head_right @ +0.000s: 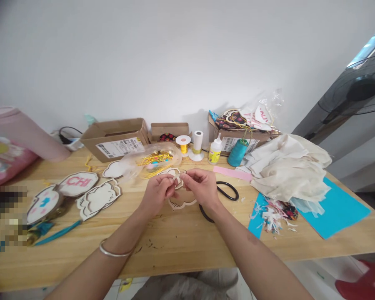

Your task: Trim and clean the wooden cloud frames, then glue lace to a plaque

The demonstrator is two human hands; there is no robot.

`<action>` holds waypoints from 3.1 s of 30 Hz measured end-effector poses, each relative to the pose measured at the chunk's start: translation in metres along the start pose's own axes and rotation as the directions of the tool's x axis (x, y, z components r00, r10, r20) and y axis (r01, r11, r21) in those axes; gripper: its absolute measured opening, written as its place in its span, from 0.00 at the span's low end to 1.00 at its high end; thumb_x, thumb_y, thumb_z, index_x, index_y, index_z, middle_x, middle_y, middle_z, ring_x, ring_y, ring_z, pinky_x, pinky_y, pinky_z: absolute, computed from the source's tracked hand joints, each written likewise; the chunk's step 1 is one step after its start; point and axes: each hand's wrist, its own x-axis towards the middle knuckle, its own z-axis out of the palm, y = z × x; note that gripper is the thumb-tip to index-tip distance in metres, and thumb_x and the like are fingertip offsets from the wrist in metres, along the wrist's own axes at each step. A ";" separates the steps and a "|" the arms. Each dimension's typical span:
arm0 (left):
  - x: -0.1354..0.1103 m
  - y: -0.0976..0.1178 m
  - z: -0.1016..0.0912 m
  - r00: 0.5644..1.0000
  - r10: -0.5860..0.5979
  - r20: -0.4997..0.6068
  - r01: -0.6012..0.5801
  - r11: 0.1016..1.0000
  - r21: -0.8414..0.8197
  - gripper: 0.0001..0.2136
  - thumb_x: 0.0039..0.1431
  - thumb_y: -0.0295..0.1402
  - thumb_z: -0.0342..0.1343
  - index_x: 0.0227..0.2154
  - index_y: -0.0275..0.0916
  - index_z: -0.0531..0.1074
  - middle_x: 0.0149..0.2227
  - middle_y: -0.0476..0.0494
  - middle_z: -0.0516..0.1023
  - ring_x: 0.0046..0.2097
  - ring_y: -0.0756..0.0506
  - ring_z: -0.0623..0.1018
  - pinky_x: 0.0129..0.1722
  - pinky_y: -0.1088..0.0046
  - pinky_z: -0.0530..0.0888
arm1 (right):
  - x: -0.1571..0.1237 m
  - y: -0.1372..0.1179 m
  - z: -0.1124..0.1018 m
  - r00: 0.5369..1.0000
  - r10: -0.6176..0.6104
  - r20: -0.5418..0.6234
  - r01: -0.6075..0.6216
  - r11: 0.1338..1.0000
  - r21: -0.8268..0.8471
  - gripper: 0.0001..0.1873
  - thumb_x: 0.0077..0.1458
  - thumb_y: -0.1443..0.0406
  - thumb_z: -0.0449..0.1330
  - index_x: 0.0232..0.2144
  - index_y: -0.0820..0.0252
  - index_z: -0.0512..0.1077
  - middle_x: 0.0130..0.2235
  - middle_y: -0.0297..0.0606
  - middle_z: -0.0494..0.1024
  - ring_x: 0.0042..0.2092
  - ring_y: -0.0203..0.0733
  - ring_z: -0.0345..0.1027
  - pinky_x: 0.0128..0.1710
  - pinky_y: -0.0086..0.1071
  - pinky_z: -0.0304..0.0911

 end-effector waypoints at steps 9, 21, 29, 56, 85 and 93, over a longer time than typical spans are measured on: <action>-0.001 -0.002 -0.006 0.997 0.001 0.083 0.011 0.990 -0.142 0.06 0.42 0.28 0.48 0.19 0.34 0.70 0.10 0.55 0.62 0.14 0.56 0.58 0.22 0.73 0.71 | 0.000 0.002 -0.002 0.998 -0.063 0.026 0.063 0.998 0.018 0.09 0.42 0.64 0.62 0.16 0.63 0.70 0.14 0.29 0.66 0.17 0.27 0.55 0.17 0.23 0.54; 0.001 -0.004 -0.003 0.997 0.006 0.076 -0.005 1.000 -0.008 0.07 0.48 0.30 0.48 0.23 0.35 0.70 0.14 0.53 0.68 0.16 0.55 0.65 0.21 0.77 0.67 | 0.003 -0.002 -0.005 1.000 -0.016 0.027 0.016 1.000 -0.013 0.11 0.41 0.62 0.62 0.15 0.63 0.69 0.14 0.29 0.65 0.17 0.28 0.55 0.17 0.24 0.54; 0.001 -0.002 -0.005 0.993 -0.040 0.111 0.042 0.999 -0.016 0.07 0.47 0.27 0.47 0.25 0.34 0.71 0.15 0.53 0.70 0.16 0.55 0.67 0.23 0.77 0.67 | 0.004 0.003 -0.008 0.999 -0.035 0.036 0.034 0.999 0.021 0.10 0.42 0.63 0.62 0.16 0.63 0.71 0.14 0.29 0.66 0.18 0.27 0.55 0.17 0.23 0.54; 0.002 0.003 -0.007 0.985 -0.090 0.147 0.084 0.995 0.050 0.06 0.47 0.30 0.51 0.26 0.33 0.71 0.23 0.43 0.77 0.24 0.50 0.75 0.26 0.76 0.69 | 0.006 0.003 -0.010 1.000 -0.012 0.006 0.013 1.000 -0.015 0.12 0.42 0.60 0.62 0.16 0.63 0.70 0.15 0.30 0.65 0.18 0.29 0.55 0.18 0.25 0.53; 0.002 0.002 -0.014 0.955 -0.209 0.211 0.216 0.976 -0.010 0.11 0.45 0.38 0.59 0.28 0.34 0.73 0.30 0.42 0.79 0.30 0.48 0.76 0.32 0.73 0.70 | 0.014 0.000 -0.017 0.954 0.254 0.159 -0.289 0.919 0.269 0.19 0.45 0.52 0.58 0.18 0.63 0.67 0.16 0.30 0.67 0.17 0.27 0.55 0.16 0.23 0.50; 0.003 0.000 -0.014 0.967 -0.200 0.157 0.204 0.979 -0.010 0.10 0.44 0.37 0.61 0.27 0.35 0.75 0.26 0.45 0.78 0.28 0.50 0.75 0.28 0.75 0.70 | 0.015 0.002 -0.021 0.954 0.163 0.253 -0.220 0.951 0.217 0.13 0.44 0.59 0.61 0.21 0.65 0.72 0.20 0.33 0.72 0.21 0.28 0.60 0.22 0.23 0.56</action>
